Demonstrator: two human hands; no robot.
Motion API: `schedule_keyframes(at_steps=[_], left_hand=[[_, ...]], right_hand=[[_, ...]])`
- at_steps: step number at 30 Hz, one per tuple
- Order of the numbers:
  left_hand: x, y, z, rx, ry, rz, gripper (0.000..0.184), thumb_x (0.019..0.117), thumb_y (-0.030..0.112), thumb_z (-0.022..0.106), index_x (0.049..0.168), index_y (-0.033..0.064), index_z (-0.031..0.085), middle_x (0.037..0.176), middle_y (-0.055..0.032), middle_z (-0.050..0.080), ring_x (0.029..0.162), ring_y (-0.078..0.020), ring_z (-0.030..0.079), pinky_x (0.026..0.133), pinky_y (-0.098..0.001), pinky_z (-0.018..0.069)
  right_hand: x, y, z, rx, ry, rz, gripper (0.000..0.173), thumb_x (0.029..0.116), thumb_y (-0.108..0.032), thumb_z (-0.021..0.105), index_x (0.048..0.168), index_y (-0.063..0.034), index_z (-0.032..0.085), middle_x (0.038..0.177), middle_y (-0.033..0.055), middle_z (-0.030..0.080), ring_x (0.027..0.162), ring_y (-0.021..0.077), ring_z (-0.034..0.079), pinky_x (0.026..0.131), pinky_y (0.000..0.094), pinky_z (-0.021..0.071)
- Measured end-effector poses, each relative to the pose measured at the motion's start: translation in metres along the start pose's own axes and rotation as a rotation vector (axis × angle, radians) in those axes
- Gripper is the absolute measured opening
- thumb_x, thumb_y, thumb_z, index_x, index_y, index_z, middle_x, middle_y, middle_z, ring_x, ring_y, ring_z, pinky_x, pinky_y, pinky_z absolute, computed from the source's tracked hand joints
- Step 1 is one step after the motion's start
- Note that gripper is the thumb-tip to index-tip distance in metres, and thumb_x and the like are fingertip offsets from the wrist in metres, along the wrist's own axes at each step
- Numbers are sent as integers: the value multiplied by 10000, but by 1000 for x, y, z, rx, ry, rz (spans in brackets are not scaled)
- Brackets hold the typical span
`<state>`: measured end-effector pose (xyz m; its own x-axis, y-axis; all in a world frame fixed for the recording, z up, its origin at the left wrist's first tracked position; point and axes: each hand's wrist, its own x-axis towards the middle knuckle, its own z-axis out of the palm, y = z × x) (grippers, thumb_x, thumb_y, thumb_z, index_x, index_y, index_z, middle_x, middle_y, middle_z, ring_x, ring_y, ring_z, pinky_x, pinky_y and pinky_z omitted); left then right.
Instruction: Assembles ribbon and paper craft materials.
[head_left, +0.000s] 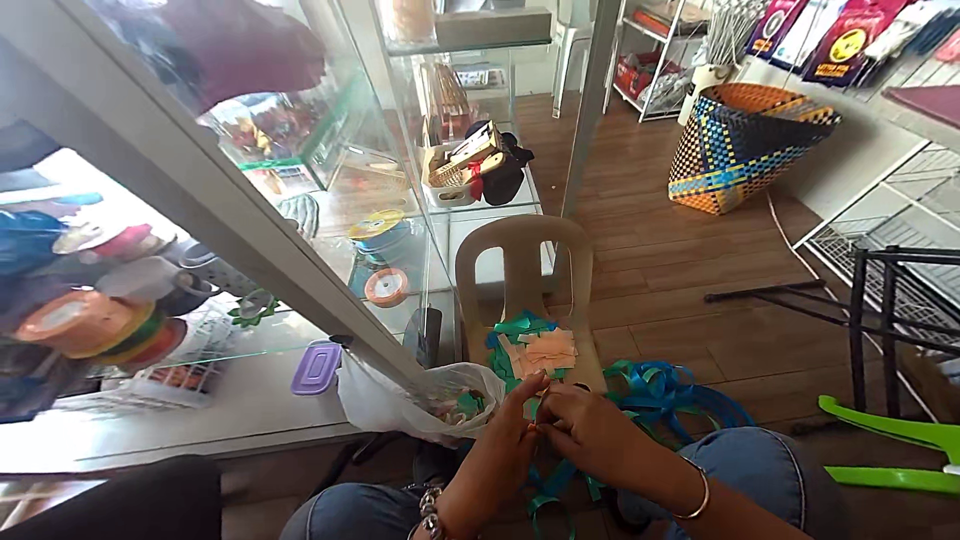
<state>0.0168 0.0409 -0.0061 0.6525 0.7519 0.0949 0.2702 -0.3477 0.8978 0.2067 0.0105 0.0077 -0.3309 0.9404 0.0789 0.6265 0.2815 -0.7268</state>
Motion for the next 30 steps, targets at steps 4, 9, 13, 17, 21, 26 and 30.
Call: schedule_keyframes(at_steps=[4, 9, 13, 17, 21, 26, 30], left_hand=[[0, -3, 0, 12, -9, -2, 673, 930, -62, 573, 1550, 59, 339, 1552, -84, 466, 752, -1, 641, 696, -200, 559], [2, -4, 0, -128, -22, -45, 640, 981, 1, 564, 1559, 72, 299, 1544, -35, 471, 720, 8, 633, 661, -206, 572], [3, 4, 6, -361, -7, -137, 574, 1011, -5, 511, 1537, 25, 284, 1413, -64, 565, 768, -100, 714, 670, -282, 634], [4, 6, 8, -379, -9, -257, 456, 1038, 54, 489, 1482, 41, 386, 1243, -32, 632, 654, -38, 621, 588, -211, 560], [3, 3, 9, -313, -24, -350, 201, 1071, 131, 483, 1241, 51, 554, 818, 24, 620, 585, -38, 586, 575, -206, 535], [4, 5, 8, -256, -22, -448, 199, 1097, 173, 437, 1091, 64, 604, 822, 48, 670, 546, -7, 551, 538, -180, 494], [5, 3, 4, -394, 38, -485, 250, 1104, 143, 386, 1180, 38, 601, 824, 38, 652, 538, -12, 529, 520, -173, 480]], right_hand=[[1, -3, 0, -52, -59, 23, 241, 1012, -196, 565, 1032, 7, 694, 1019, 175, 664, 991, 309, 664, 845, 443, 549], [1, 4, 2, -77, 108, -57, 218, 989, -185, 575, 972, 0, 688, 1018, 160, 682, 950, 282, 687, 795, 410, 577], [3, 8, -8, -101, 214, -45, 189, 964, -169, 584, 965, -17, 697, 1006, 134, 687, 914, 244, 687, 762, 375, 581], [2, 9, -15, -113, 209, -15, 194, 979, -183, 583, 977, -24, 695, 1022, 129, 684, 926, 240, 686, 761, 374, 580], [3, 11, -13, -177, 269, -13, 169, 961, -164, 595, 958, -29, 696, 1007, 127, 686, 909, 240, 691, 742, 364, 586], [4, 17, -24, -91, 253, -11, 209, 997, -169, 582, 1023, -6, 711, 1074, 153, 694, 954, 237, 685, 833, 354, 576], [-3, 17, -46, 201, 360, -79, 197, 1004, -172, 615, 1064, -21, 727, 1098, 95, 693, 906, 75, 673, 778, 192, 574]])
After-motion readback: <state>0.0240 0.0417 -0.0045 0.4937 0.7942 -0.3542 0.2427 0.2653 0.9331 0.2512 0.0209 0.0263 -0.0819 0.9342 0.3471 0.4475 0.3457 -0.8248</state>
